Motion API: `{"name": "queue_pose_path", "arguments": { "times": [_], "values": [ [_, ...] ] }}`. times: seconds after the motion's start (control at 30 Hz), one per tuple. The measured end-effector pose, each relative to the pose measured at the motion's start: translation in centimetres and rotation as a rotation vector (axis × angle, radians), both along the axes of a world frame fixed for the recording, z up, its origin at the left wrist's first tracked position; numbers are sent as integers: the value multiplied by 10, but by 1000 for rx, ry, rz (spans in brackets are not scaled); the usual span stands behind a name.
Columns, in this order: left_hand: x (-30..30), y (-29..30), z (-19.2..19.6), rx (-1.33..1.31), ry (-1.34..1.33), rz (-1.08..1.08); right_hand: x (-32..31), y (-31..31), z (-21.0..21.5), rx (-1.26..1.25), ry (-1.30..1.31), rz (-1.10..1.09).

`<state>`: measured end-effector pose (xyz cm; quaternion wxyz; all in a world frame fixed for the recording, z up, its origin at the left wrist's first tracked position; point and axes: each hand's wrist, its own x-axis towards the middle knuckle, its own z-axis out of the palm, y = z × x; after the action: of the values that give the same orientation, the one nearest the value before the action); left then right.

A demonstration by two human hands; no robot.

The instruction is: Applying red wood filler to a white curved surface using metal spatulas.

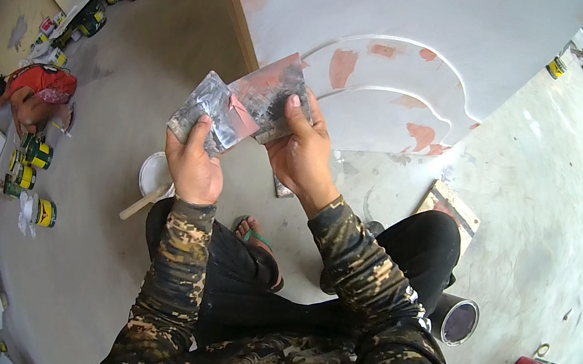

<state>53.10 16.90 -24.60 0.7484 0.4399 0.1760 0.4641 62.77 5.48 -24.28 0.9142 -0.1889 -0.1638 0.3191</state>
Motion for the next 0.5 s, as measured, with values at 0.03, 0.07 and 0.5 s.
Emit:
{"name": "queue_pose_path", "arguments": {
  "times": [0.03, 0.07, 0.5],
  "values": [
    [4, -6, 1, 13, -10, 9, 0, -7, 4, 4, -6, -7],
    [8, -11, 2, 26, -19, 18, -1, -14, 7, -51, -63, -10],
    [65, -69, -10, 94, 83, -163, 28, -100, -6, -963, -858, -273]
  ]
}}
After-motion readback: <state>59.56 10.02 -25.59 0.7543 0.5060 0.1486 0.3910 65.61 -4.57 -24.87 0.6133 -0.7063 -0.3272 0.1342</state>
